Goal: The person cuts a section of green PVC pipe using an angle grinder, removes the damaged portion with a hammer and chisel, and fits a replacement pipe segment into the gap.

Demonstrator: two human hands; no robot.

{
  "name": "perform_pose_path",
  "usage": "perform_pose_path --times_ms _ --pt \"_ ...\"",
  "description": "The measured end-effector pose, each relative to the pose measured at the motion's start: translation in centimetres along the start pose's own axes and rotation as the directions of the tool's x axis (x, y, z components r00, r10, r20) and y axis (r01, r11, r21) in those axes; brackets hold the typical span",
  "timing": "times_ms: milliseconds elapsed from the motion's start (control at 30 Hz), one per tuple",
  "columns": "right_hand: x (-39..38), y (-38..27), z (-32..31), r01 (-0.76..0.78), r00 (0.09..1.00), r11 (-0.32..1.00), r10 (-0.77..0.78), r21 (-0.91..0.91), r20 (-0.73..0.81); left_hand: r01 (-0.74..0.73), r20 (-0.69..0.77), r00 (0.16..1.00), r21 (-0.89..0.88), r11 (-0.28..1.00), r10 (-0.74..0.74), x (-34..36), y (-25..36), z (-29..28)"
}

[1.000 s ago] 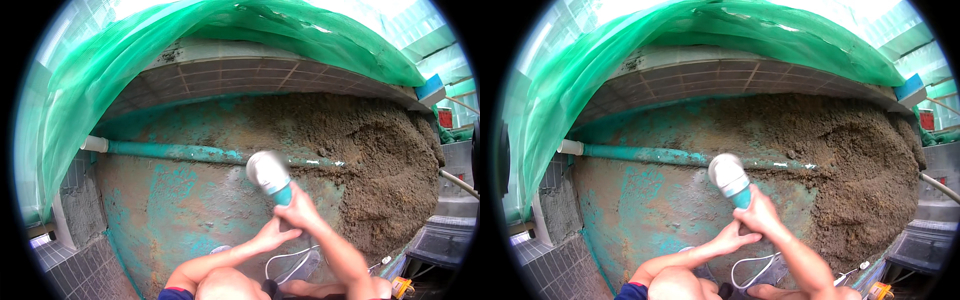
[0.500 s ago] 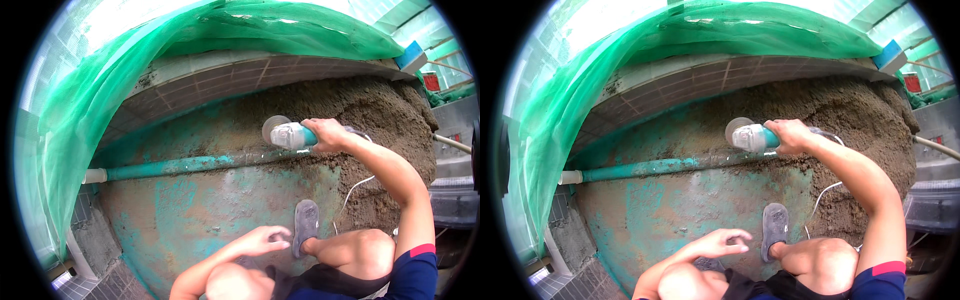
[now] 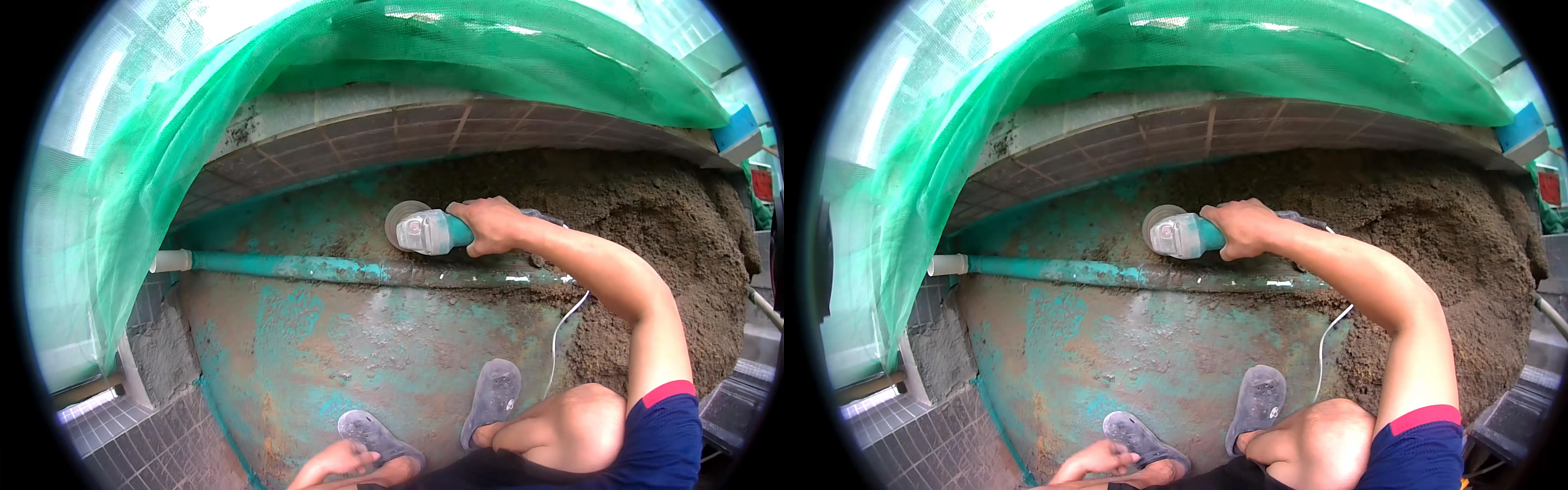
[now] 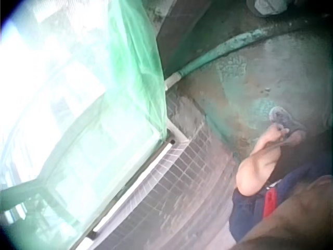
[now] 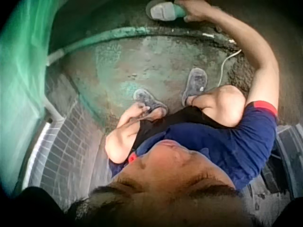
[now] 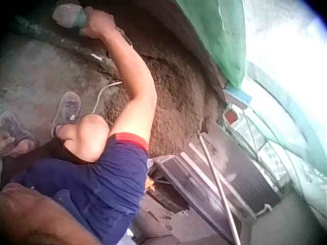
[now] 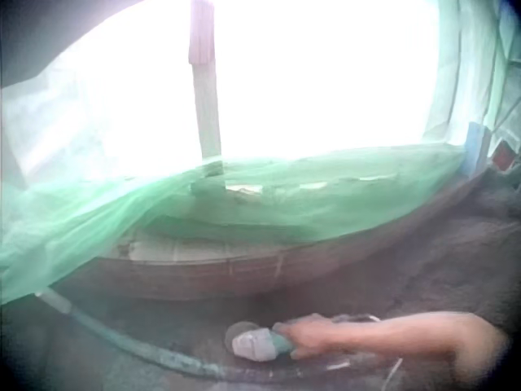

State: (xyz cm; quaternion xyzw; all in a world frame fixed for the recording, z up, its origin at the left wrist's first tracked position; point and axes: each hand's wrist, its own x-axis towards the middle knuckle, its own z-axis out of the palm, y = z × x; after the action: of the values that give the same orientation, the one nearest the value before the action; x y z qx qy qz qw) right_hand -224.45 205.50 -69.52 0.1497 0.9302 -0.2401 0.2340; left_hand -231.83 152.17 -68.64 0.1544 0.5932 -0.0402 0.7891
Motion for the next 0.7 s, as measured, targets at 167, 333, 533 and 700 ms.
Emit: perform_pose_path --times_ms 167,333,533,700 --pt "0.6 0.7 0.6 0.022 1.000 1.000 -0.022 -0.008 0.018 -0.069 0.016 0.997 -0.030 0.997 0.070 1.5 0.0 2.5" --pt "1.0 0.9 1.0 0.028 0.999 0.999 -0.027 -0.021 0.035 -0.083 0.024 0.996 0.016 0.996 0.083 1.1 1.9 2.6" --pt "1.2 1.4 1.3 0.043 0.998 0.999 -0.042 -0.011 0.052 -0.058 0.029 0.998 0.055 0.997 0.057 1.2 2.3 2.4" --pt "1.4 1.4 1.4 0.068 0.996 0.998 -0.067 -0.003 0.059 -0.084 0.022 0.996 0.055 0.995 0.083 1.3 2.5 2.2"
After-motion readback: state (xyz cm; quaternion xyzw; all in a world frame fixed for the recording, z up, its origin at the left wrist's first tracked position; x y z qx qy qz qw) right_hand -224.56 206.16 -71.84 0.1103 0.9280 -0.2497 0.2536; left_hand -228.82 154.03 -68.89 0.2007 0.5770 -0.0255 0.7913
